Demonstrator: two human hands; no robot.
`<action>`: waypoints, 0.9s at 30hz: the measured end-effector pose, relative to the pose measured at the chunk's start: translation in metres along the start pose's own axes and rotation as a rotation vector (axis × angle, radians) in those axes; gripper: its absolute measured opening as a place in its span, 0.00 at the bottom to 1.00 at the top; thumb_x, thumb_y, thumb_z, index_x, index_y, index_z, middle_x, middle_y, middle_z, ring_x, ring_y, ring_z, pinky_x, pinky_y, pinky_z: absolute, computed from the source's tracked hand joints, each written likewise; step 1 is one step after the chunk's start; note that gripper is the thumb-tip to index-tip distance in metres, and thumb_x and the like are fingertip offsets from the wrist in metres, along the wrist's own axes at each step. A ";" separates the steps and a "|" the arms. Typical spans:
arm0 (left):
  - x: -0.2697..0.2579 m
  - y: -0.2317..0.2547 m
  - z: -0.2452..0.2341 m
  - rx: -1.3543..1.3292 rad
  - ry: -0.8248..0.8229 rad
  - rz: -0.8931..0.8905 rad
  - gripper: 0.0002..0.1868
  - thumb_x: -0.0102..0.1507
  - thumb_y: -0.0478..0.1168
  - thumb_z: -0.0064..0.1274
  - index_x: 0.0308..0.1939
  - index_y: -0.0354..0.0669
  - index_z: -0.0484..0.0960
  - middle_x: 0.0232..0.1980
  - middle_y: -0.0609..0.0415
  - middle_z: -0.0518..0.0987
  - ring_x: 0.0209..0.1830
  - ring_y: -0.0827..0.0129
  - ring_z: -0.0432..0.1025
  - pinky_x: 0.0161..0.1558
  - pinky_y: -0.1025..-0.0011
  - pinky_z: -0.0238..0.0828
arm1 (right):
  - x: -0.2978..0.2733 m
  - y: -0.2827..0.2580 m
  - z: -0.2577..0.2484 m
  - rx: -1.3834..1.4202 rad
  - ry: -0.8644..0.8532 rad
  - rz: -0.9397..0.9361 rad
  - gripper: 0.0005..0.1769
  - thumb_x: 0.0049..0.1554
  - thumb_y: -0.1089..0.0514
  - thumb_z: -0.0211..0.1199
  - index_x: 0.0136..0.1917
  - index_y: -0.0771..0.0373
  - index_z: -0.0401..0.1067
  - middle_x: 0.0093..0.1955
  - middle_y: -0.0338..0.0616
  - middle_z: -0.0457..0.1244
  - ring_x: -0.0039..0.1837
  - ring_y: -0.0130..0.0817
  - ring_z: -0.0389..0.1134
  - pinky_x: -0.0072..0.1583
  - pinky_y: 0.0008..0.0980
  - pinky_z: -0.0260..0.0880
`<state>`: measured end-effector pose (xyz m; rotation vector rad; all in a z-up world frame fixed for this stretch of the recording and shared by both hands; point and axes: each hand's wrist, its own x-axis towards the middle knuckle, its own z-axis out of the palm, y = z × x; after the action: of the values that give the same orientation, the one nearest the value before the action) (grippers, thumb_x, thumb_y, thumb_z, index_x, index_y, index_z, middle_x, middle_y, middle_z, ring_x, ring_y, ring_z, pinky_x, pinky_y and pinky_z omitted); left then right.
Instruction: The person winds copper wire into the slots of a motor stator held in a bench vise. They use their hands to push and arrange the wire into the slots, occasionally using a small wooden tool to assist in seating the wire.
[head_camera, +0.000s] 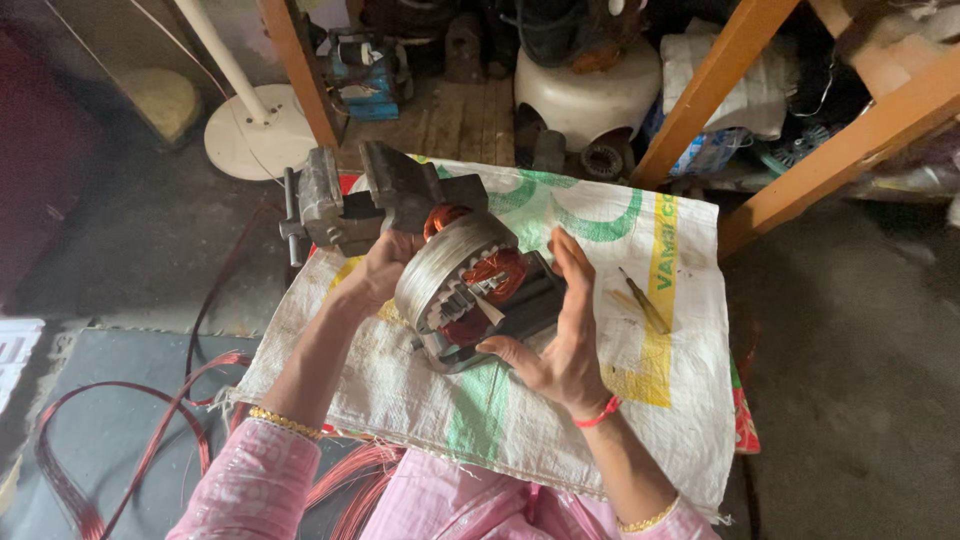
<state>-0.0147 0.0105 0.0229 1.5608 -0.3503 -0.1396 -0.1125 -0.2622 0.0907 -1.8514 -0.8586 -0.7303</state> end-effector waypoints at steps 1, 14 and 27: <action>0.000 0.001 0.001 0.018 0.003 0.002 0.08 0.60 0.29 0.61 0.42 0.28 0.88 0.35 0.51 0.86 0.31 0.76 0.75 0.32 0.71 0.75 | 0.013 0.000 -0.004 0.035 -0.026 -0.016 0.70 0.46 0.30 0.76 0.83 0.68 0.42 0.84 0.61 0.45 0.86 0.52 0.48 0.84 0.48 0.52; 0.017 -0.022 0.001 0.067 0.198 -0.176 0.16 0.63 0.41 0.52 0.41 0.29 0.88 0.37 0.46 0.85 0.30 0.72 0.78 0.29 0.69 0.74 | 0.038 -0.006 0.010 -0.039 -0.280 -0.050 0.80 0.25 0.45 0.89 0.80 0.61 0.45 0.82 0.61 0.42 0.83 0.61 0.47 0.79 0.49 0.55; 0.035 -0.005 0.008 -0.328 0.159 -0.151 0.22 0.69 0.37 0.39 0.63 0.32 0.76 0.54 0.43 0.84 0.45 0.66 0.81 0.46 0.66 0.81 | 0.033 -0.001 0.020 -0.039 -0.239 -0.061 0.82 0.22 0.48 0.90 0.79 0.60 0.43 0.82 0.62 0.40 0.82 0.63 0.45 0.78 0.52 0.56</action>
<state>0.0162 -0.0075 0.0221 1.2626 -0.0779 -0.1790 -0.0914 -0.2357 0.1090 -1.9816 -1.0638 -0.5729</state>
